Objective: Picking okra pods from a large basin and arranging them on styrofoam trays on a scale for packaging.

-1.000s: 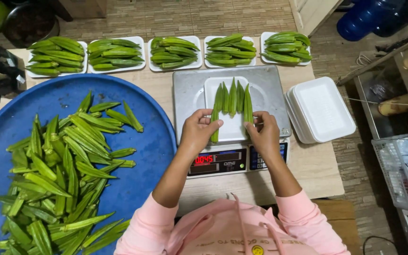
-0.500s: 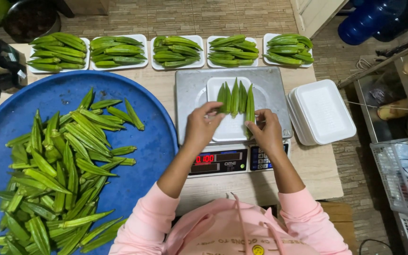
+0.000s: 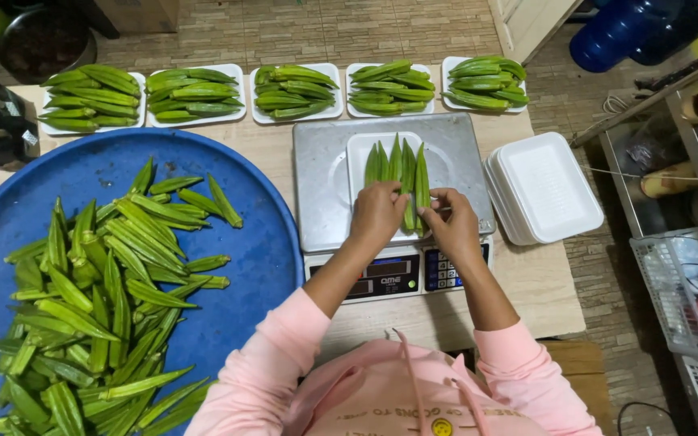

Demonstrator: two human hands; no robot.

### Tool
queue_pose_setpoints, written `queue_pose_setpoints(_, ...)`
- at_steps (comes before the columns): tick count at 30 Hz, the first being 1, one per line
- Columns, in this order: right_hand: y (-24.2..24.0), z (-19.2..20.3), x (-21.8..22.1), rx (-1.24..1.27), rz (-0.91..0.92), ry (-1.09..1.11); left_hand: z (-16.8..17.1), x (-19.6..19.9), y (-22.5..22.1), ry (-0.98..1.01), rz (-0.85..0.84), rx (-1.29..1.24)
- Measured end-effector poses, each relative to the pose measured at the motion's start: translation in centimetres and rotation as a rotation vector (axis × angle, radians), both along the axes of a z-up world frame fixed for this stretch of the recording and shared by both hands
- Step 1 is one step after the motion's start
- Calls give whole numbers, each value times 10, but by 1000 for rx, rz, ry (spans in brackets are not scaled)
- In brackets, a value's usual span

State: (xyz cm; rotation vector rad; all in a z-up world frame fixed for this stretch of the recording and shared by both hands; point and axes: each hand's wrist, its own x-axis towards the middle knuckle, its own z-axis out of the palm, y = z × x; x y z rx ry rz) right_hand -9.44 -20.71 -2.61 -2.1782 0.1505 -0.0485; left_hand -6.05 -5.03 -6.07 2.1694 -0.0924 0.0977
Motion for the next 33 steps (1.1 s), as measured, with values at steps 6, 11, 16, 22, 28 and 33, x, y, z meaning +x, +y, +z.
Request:
queue_pose_setpoints(6,-4,1,1,34,30,-12,41,-16,1,78,-7,17)
queue_pose_setpoints(11,-9,-6,6,34,57,-37,28,-11,1,131,-5,-3)
queue_pose_setpoints(16,-12,-7,9,25,88,-40,25,-12,3,161,-1,-10)
queue_pose_setpoints(22,-16,-3,7,22,103,-16,36,-17,7,187,7,-48)
queue_pose_setpoints(28,-18,-17,12,22,87,-48,32,-19,5,233,5,-65)
queue_pose_setpoints(33,-18,-20,11,107,94,-24,29,-19,3,293,10,-128)
